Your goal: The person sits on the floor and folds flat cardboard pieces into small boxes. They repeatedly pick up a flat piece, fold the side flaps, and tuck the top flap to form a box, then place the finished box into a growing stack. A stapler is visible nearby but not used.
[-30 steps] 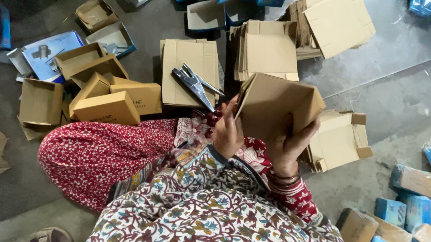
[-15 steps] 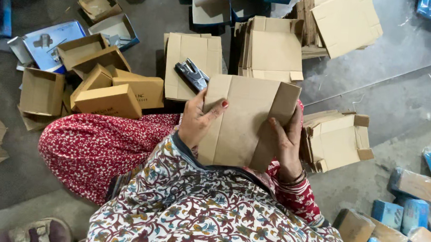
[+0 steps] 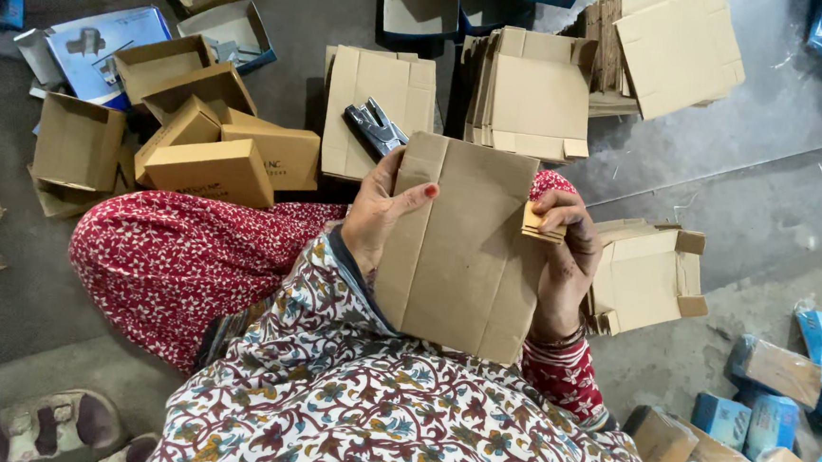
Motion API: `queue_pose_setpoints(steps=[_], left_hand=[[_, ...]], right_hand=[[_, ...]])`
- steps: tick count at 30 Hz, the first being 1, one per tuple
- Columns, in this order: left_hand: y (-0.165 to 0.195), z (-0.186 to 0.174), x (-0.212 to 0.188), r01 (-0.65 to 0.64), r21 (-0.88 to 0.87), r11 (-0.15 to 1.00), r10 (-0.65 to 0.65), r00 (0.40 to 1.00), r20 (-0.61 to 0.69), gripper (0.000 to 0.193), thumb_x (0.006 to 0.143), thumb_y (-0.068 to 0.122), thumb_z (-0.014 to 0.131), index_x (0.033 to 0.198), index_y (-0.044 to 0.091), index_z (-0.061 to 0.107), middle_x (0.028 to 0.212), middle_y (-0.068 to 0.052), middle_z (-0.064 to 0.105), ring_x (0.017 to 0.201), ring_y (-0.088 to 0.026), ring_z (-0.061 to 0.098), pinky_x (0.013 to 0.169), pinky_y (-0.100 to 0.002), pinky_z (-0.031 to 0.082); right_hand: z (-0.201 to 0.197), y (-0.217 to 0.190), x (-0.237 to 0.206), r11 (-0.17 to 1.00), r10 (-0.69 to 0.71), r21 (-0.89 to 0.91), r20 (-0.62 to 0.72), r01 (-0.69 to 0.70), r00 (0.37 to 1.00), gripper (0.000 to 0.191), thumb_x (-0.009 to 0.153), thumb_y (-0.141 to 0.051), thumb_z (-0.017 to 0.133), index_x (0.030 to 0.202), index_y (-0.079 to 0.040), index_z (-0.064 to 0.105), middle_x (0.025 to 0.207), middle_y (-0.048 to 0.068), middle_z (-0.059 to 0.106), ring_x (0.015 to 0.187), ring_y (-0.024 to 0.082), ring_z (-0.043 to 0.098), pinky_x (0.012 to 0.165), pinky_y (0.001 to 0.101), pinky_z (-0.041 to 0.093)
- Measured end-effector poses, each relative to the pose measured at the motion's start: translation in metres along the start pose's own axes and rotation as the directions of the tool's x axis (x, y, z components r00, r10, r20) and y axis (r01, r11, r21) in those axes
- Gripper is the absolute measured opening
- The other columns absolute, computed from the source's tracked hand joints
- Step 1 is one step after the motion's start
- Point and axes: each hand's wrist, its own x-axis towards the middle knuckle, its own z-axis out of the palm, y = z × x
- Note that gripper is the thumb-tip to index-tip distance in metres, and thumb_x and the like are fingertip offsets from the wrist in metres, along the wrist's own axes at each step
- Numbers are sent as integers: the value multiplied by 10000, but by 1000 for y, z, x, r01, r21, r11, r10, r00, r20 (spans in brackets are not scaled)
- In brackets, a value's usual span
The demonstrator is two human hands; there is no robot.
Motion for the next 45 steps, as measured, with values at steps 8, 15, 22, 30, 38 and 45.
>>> queue_pose_setpoints(steps=[8,15,22,30,38,45], left_hand=[[-17,-10,7,-76,-128,989,101,973,206,314,910,-137,550,660,53,532,1298,-178,694,1147,-254,683,1025,-432,568],[-18,-7,14,-114,-95,989,137,944,301,250,936,-132,591,1061,81,626,1343,-171,632,1228,-256,644,1111,-433,519],[-18,-8,16,-28,-331,943,118,959,256,777,973,180,728,1637,139,325,1599,-189,480,1136,-376,565,840,-493,519],[-63,5,1,-243,90,966,242,970,17,568,891,109,768,1367,107,460,1328,-106,566,1200,-233,573,984,-412,529],[-24,-16,-6,-359,155,920,387,893,-231,265,906,60,777,1126,-27,658,1038,-90,724,944,-174,694,863,-294,573],[-34,-8,-10,-63,172,983,61,998,18,252,925,83,762,1149,5,676,1060,-47,727,973,-131,673,888,-273,549]], right_hand=[[-15,16,9,987,105,119,-6,-104,994,47,997,-5,614,977,-38,587,1190,102,580,1181,173,558,1110,319,472],[-9,2,18,929,356,158,-136,-335,924,317,992,-70,516,1290,-77,624,1184,87,641,1040,136,594,955,261,475],[-26,-17,23,979,-32,-200,-352,-41,936,186,1074,-94,520,1210,-2,608,1183,74,629,1054,143,618,929,271,540],[-23,77,-50,836,408,496,-280,-233,869,150,1101,14,704,1140,13,559,1017,35,579,846,138,546,689,259,460],[-42,69,-62,905,384,-159,-92,-394,919,424,890,-100,595,1290,36,554,1191,87,700,1009,179,691,857,294,581],[-25,-2,-7,978,180,113,-29,-176,983,582,975,-87,636,1518,15,455,1394,100,616,1231,179,638,1091,325,532]])
